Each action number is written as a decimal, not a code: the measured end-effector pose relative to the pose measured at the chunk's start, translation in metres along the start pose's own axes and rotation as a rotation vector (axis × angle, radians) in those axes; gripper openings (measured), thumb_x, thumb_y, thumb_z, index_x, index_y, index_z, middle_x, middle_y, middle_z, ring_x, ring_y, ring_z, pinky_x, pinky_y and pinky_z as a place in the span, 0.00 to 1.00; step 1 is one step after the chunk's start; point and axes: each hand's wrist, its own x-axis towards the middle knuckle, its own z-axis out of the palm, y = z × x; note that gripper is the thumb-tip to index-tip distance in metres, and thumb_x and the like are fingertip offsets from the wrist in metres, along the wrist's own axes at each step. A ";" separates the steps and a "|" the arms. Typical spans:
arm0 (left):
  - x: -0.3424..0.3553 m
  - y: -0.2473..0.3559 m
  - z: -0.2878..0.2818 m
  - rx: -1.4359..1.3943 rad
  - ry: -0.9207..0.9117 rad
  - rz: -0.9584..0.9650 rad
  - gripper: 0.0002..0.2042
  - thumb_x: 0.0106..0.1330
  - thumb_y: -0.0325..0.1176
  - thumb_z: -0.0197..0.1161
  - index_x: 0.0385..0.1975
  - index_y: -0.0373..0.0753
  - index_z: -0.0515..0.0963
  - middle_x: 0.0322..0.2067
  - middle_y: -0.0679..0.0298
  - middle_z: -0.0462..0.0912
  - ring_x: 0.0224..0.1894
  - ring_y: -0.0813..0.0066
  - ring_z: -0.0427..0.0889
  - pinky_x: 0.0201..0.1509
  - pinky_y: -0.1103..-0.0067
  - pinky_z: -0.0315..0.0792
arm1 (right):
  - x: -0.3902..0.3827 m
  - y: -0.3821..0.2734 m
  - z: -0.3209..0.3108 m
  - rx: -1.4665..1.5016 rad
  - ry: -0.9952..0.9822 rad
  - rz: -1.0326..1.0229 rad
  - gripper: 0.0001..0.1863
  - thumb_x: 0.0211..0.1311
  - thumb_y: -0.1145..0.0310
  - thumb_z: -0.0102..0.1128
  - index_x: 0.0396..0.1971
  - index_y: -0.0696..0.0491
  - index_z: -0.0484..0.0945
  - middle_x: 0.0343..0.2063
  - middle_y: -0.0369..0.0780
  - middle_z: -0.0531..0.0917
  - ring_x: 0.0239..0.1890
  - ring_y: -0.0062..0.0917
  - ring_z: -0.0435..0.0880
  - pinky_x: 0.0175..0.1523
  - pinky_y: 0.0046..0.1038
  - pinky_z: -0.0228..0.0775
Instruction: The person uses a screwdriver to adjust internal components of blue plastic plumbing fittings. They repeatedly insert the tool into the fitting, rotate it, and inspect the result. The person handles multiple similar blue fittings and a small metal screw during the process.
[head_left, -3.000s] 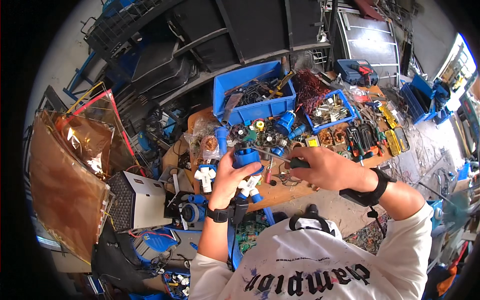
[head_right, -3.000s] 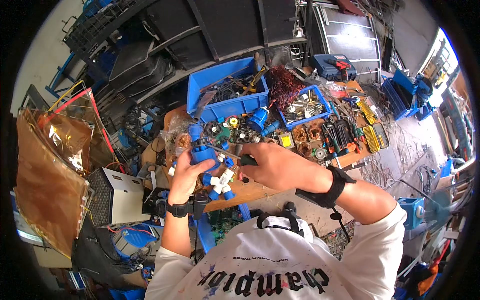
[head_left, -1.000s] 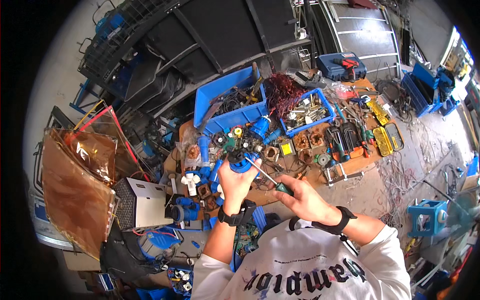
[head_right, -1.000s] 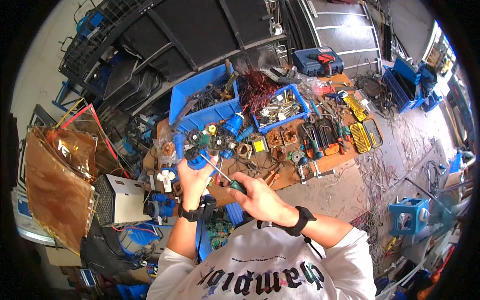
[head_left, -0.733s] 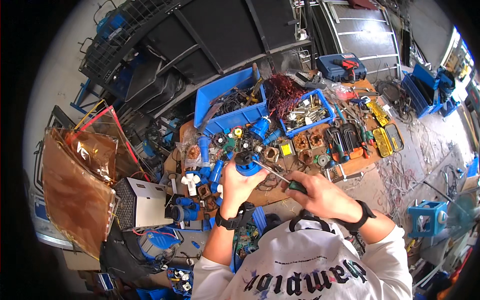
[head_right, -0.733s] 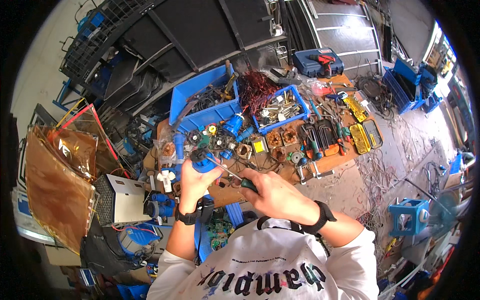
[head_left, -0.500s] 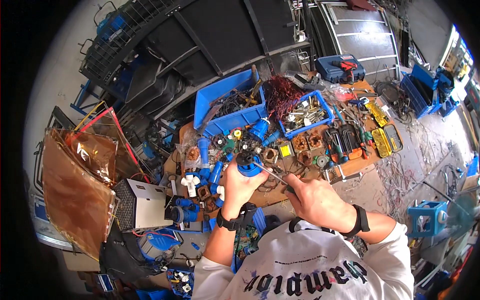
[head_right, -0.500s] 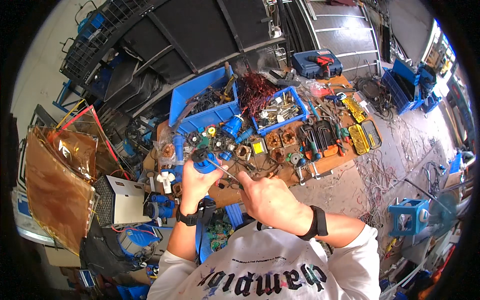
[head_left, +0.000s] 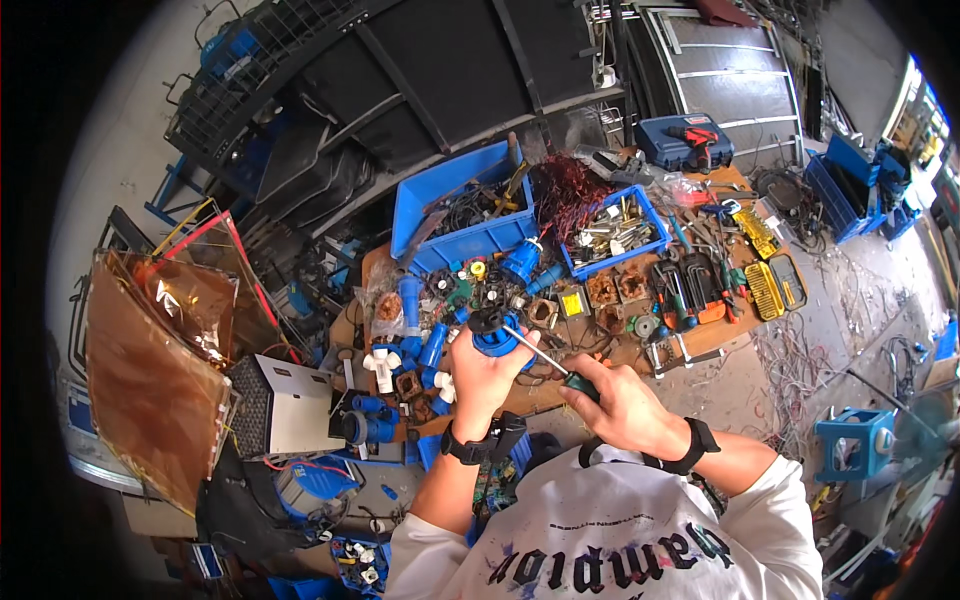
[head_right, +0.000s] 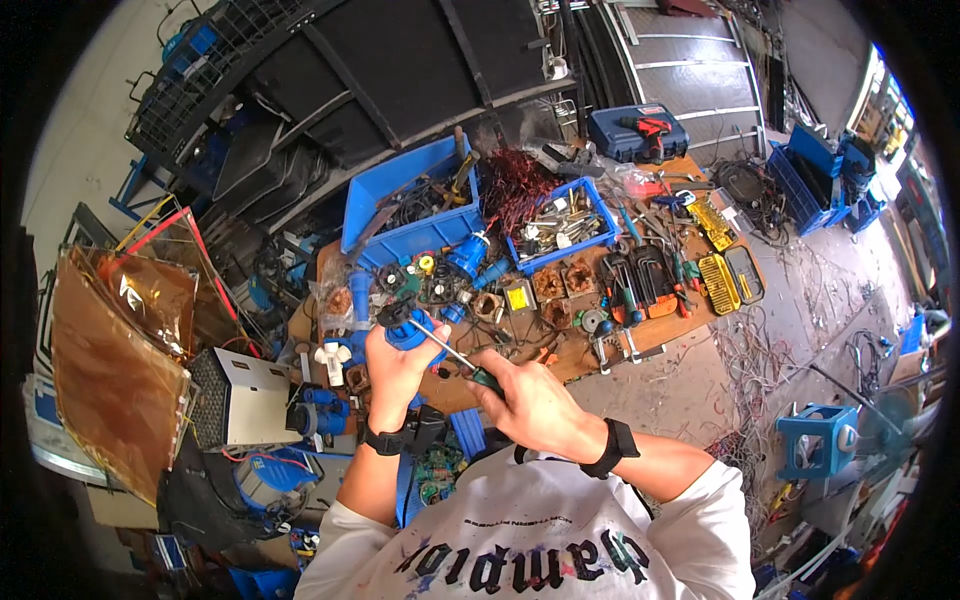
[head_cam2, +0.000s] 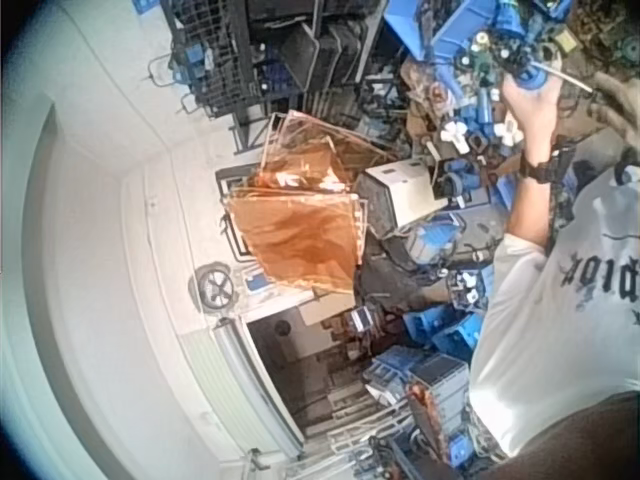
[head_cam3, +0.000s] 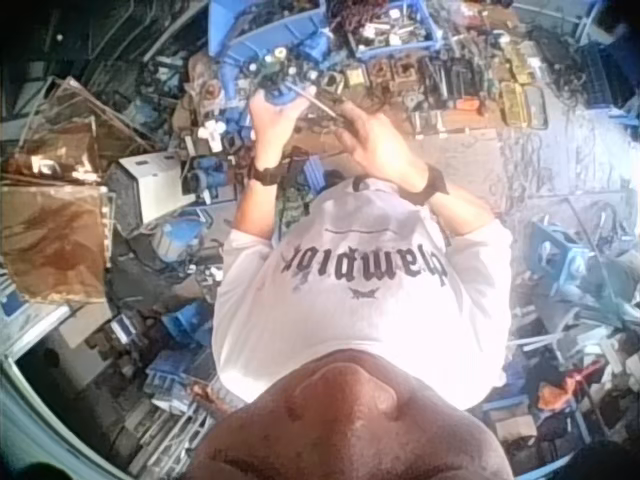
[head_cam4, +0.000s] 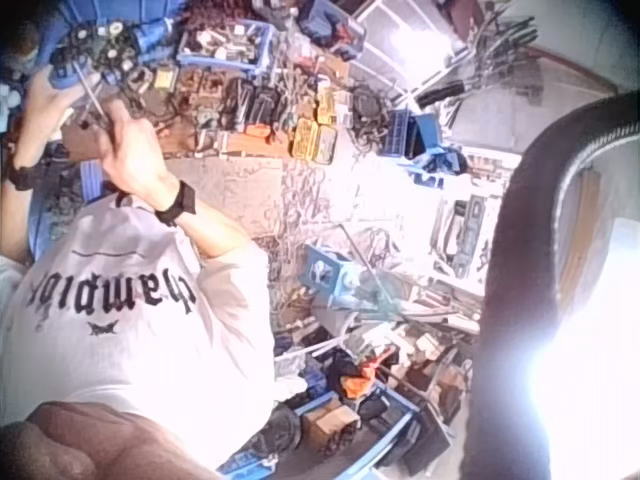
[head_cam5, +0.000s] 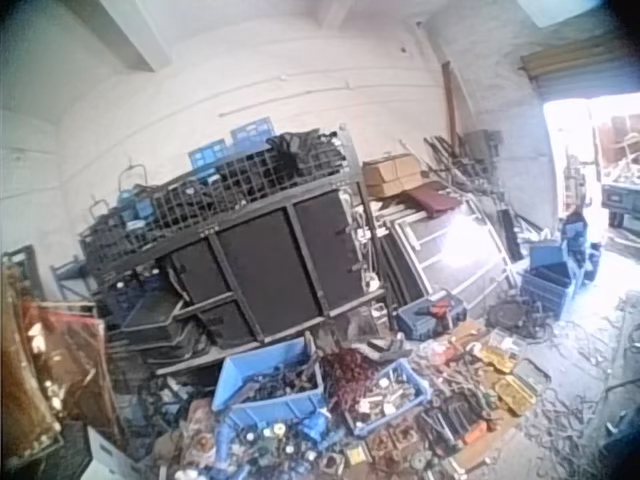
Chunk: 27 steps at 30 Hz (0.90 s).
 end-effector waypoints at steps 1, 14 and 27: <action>0.000 0.001 0.000 0.000 0.001 0.007 0.11 0.51 0.26 0.74 0.30 0.35 0.78 0.27 0.66 0.84 0.29 0.82 0.82 0.36 0.82 0.77 | 0.000 0.000 0.000 -0.001 -0.005 0.011 0.10 0.63 0.69 0.58 0.41 0.57 0.73 0.14 0.46 0.75 0.16 0.38 0.77 0.23 0.34 0.64; 0.006 -0.016 -0.004 -0.034 -0.059 0.003 0.13 0.52 0.27 0.74 0.31 0.36 0.74 0.28 0.66 0.83 0.32 0.82 0.82 0.38 0.82 0.76 | 0.014 0.001 -0.008 0.091 -0.066 0.035 0.11 0.62 0.67 0.58 0.41 0.56 0.74 0.21 0.48 0.79 0.26 0.41 0.83 0.30 0.37 0.69; 0.008 -0.032 -0.014 0.274 0.034 0.152 0.17 0.47 0.32 0.77 0.32 0.36 0.75 0.25 0.64 0.81 0.27 0.76 0.81 0.32 0.78 0.73 | 0.050 0.021 0.025 0.207 0.238 0.043 0.29 0.47 0.61 0.77 0.45 0.56 0.71 0.28 0.39 0.77 0.27 0.24 0.74 0.35 0.28 0.70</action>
